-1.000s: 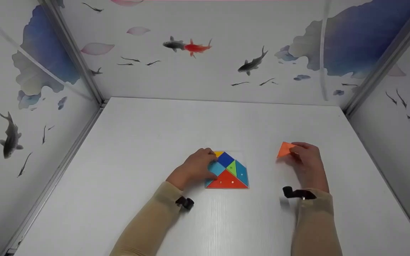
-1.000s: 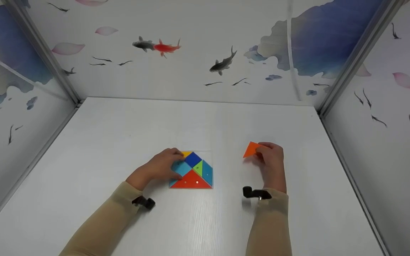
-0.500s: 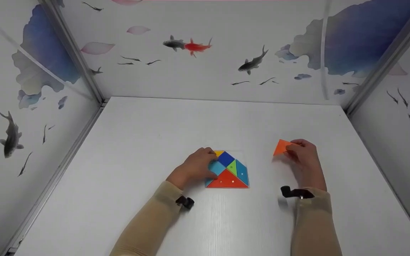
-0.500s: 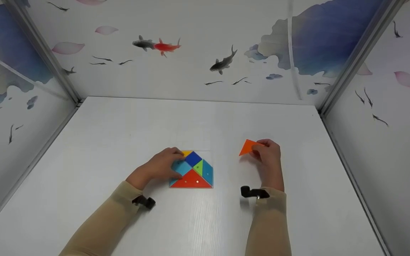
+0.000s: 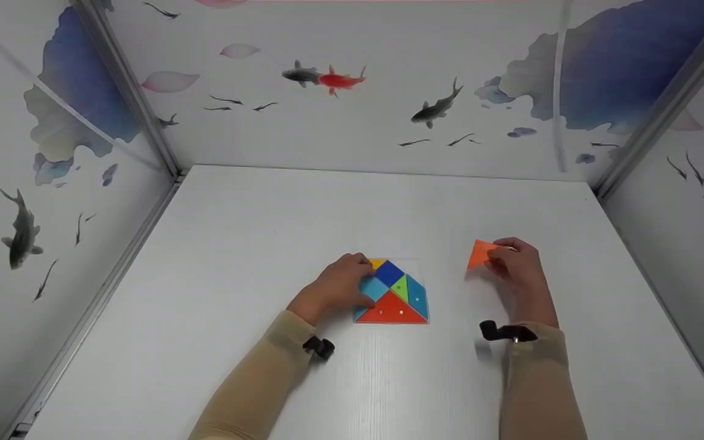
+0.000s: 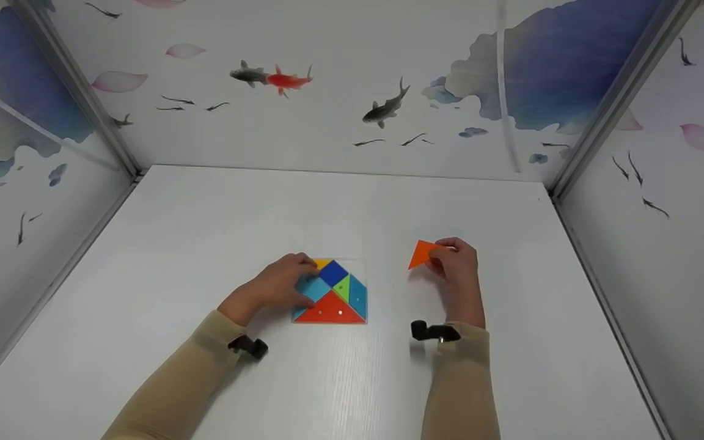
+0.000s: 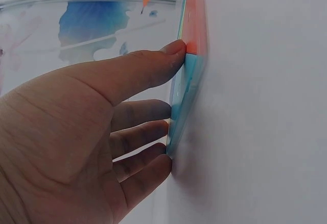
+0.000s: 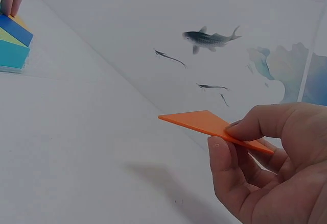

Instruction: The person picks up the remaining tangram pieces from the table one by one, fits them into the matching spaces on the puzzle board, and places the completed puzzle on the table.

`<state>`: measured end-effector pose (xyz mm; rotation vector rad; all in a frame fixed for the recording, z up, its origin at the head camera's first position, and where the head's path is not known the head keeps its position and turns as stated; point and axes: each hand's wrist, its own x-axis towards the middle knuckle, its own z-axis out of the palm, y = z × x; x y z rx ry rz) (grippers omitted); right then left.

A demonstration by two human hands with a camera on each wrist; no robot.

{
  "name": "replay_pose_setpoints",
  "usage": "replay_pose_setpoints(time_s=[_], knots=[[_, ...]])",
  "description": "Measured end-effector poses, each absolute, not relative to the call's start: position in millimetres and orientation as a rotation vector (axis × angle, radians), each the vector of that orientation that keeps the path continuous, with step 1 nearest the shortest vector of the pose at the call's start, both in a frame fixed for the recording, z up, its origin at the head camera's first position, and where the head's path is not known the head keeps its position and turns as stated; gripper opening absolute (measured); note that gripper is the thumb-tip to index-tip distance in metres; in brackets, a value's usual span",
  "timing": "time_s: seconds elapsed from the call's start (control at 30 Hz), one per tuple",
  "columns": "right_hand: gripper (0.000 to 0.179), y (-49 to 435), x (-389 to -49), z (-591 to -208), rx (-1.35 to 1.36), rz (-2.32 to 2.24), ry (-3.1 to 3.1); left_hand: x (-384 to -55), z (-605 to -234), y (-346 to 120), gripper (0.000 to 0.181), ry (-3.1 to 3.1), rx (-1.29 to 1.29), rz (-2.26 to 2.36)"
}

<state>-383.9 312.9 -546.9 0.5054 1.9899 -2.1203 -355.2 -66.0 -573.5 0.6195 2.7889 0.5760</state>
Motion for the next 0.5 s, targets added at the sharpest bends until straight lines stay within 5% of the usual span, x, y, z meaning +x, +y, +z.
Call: replay_pose_setpoints(time_s=[0.5], knots=[[0.047, 308, -394, -559, 0.432, -1.975, 2.119, -356, -576, -67, 0.063, 2.796, 0.604, 0.581]])
